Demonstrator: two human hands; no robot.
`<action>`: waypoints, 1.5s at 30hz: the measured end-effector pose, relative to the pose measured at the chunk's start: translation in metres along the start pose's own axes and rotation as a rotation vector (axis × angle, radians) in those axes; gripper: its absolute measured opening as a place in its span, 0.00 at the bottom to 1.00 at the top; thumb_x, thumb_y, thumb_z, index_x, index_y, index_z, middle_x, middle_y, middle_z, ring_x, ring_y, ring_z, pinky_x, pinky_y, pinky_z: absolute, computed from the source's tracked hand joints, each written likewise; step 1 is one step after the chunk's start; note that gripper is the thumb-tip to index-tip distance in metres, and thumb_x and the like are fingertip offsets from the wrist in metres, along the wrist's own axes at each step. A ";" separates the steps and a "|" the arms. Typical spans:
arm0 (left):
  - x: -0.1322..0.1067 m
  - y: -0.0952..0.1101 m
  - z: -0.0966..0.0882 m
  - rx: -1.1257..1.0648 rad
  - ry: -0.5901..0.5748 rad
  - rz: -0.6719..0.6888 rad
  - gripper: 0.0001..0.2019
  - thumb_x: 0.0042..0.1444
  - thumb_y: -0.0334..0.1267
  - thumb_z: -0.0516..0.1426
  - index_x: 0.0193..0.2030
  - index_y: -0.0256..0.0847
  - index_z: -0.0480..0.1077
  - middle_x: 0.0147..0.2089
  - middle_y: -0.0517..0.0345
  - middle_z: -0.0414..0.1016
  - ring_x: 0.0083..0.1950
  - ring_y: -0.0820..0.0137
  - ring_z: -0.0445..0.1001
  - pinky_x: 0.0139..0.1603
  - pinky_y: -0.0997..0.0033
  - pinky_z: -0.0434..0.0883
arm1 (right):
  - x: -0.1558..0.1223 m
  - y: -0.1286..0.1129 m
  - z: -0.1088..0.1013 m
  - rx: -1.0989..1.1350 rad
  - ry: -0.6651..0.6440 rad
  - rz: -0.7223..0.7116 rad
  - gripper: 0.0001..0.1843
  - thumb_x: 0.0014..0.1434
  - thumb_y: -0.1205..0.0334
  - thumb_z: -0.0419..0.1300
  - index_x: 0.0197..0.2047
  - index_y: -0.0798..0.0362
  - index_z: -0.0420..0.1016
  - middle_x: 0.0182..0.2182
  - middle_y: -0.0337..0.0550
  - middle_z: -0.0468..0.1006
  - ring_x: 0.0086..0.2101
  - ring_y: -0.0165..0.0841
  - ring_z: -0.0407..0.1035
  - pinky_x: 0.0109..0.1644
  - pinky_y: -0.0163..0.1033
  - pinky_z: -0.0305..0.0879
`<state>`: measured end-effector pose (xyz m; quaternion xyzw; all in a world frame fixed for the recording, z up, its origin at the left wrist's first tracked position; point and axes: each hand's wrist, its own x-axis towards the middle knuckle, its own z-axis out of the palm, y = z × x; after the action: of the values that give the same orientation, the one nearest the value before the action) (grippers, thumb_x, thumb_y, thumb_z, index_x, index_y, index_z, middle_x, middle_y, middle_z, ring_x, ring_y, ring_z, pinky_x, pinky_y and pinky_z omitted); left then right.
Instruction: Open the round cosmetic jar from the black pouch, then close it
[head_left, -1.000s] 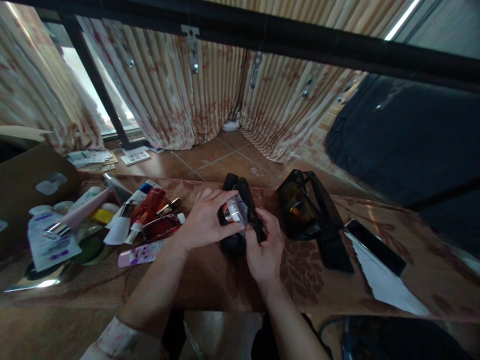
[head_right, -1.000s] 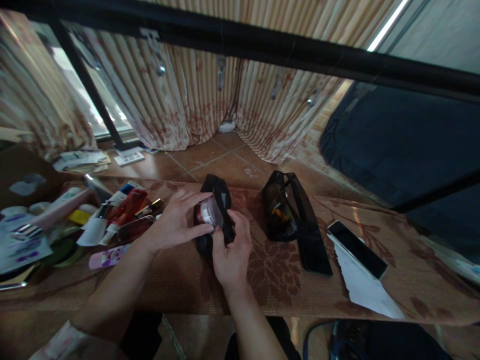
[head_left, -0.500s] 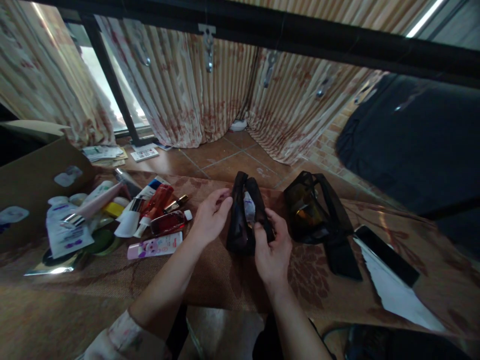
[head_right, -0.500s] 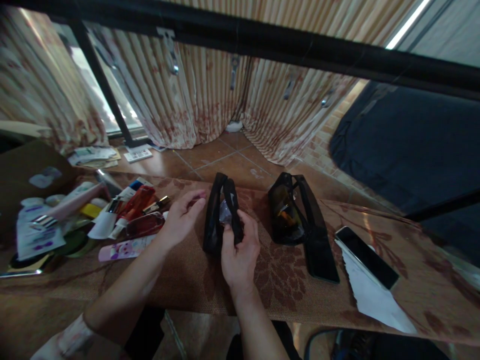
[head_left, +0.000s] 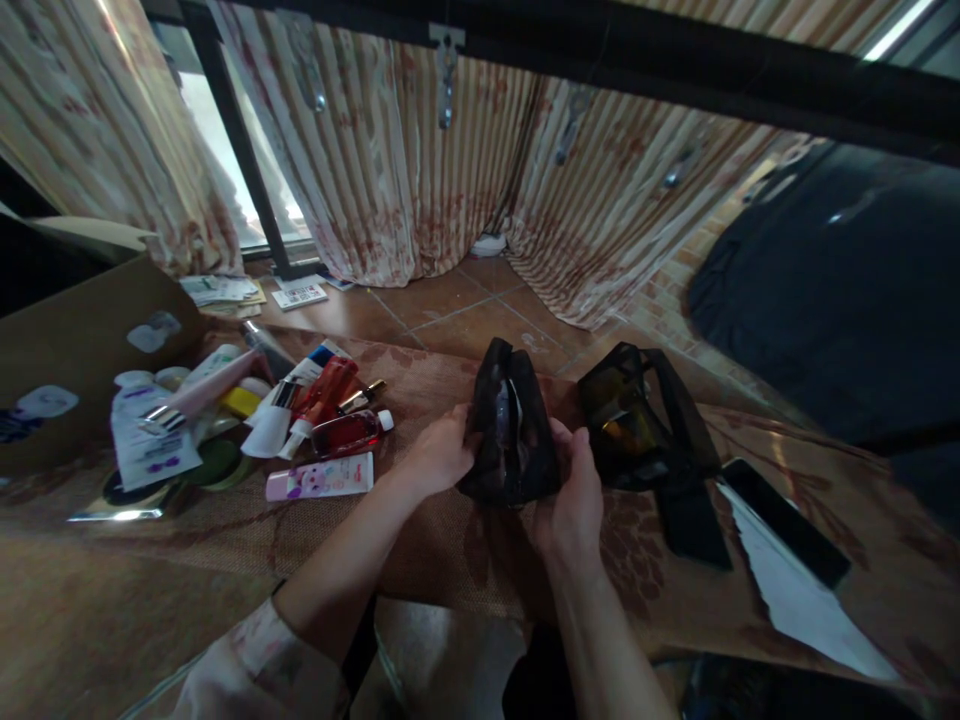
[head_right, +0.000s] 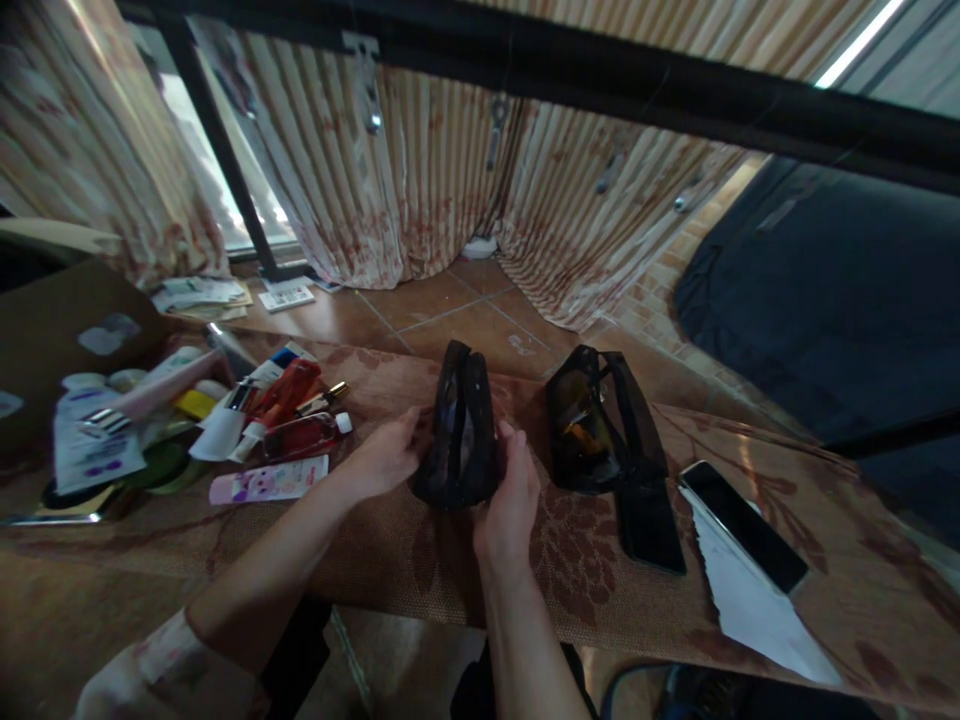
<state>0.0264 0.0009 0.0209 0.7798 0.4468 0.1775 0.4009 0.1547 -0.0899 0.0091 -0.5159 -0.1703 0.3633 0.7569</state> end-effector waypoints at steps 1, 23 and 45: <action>0.000 0.000 -0.001 -0.001 0.015 0.001 0.18 0.59 0.32 0.55 0.57 0.39 0.68 0.53 0.46 0.79 0.54 0.59 0.78 0.56 0.62 0.73 | 0.001 -0.001 0.001 0.035 0.027 0.063 0.26 0.60 0.39 0.57 0.48 0.51 0.78 0.44 0.44 0.82 0.45 0.38 0.76 0.49 0.45 0.73; -0.002 0.008 -0.006 -0.284 0.058 0.187 0.21 0.60 0.50 0.54 0.21 0.39 0.62 0.20 0.66 0.58 0.23 0.76 0.57 0.25 0.74 0.56 | 0.002 0.009 0.001 -0.084 0.070 0.066 0.12 0.50 0.55 0.64 0.34 0.54 0.80 0.32 0.42 0.82 0.31 0.33 0.73 0.37 0.38 0.70; 0.013 -0.006 -0.002 -0.325 0.274 0.106 0.17 0.62 0.46 0.49 0.25 0.41 0.64 0.25 0.61 0.68 0.29 0.70 0.69 0.33 0.70 0.67 | 0.002 0.018 0.009 -0.119 0.063 0.092 0.13 0.45 0.54 0.64 0.32 0.53 0.76 0.23 0.36 0.78 0.24 0.30 0.68 0.29 0.35 0.64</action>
<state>0.0289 0.0140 0.0164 0.6961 0.4208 0.3723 0.4470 0.1433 -0.0790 -0.0041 -0.5783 -0.1439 0.3707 0.7123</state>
